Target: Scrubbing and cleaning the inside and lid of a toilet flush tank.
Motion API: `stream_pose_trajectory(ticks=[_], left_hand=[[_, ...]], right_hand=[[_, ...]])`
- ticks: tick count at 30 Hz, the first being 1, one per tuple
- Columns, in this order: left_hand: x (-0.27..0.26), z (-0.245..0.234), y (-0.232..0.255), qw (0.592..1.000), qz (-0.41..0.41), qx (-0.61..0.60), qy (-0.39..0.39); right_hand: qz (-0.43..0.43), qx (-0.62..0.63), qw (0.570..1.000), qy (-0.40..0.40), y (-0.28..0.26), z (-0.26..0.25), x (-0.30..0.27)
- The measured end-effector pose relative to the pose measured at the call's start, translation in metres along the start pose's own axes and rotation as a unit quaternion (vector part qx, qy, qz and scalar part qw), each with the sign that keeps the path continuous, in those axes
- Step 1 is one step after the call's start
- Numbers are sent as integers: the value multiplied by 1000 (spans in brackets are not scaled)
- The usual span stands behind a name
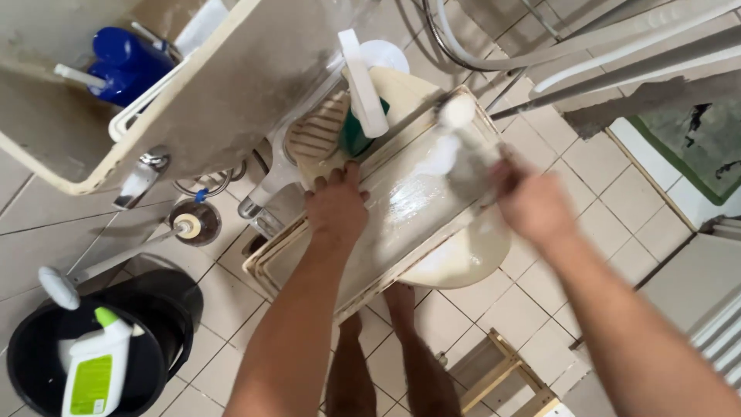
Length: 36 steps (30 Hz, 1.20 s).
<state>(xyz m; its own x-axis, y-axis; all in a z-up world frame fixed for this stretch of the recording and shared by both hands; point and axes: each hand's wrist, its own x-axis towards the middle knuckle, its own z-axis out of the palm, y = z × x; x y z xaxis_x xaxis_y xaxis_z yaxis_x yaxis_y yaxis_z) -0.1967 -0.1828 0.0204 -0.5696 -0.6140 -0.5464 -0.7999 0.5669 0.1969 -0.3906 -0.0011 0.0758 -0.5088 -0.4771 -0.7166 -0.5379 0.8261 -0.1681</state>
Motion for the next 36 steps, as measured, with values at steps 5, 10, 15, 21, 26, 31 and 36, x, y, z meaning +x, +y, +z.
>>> stream_pose_trajectory(ticks=[5,10,15,21,26,31,36], left_hand=[[2,-11,9,999,-29,15,-37],[-9,-25,21,997,-43,33,-57],[11,2,20,998,-19,44,-43],[1,-20,23,996,-21,52,-63],[8,-21,25,996,-12,61,-71],[7,-26,28,995,-17,58,-84],[12,-18,24,996,-11,58,-73]], right_hand=[[29,44,997,64,-22,17,-14],[64,3,989,136,-46,-72,-21],[-66,-9,984,163,-34,-50,-5],[-1,47,976,211,-39,-67,-10],[29,79,977,197,-38,-50,-12],[8,43,992,118,-41,-60,-8],[-28,-2,990,136,-46,-53,-11]])
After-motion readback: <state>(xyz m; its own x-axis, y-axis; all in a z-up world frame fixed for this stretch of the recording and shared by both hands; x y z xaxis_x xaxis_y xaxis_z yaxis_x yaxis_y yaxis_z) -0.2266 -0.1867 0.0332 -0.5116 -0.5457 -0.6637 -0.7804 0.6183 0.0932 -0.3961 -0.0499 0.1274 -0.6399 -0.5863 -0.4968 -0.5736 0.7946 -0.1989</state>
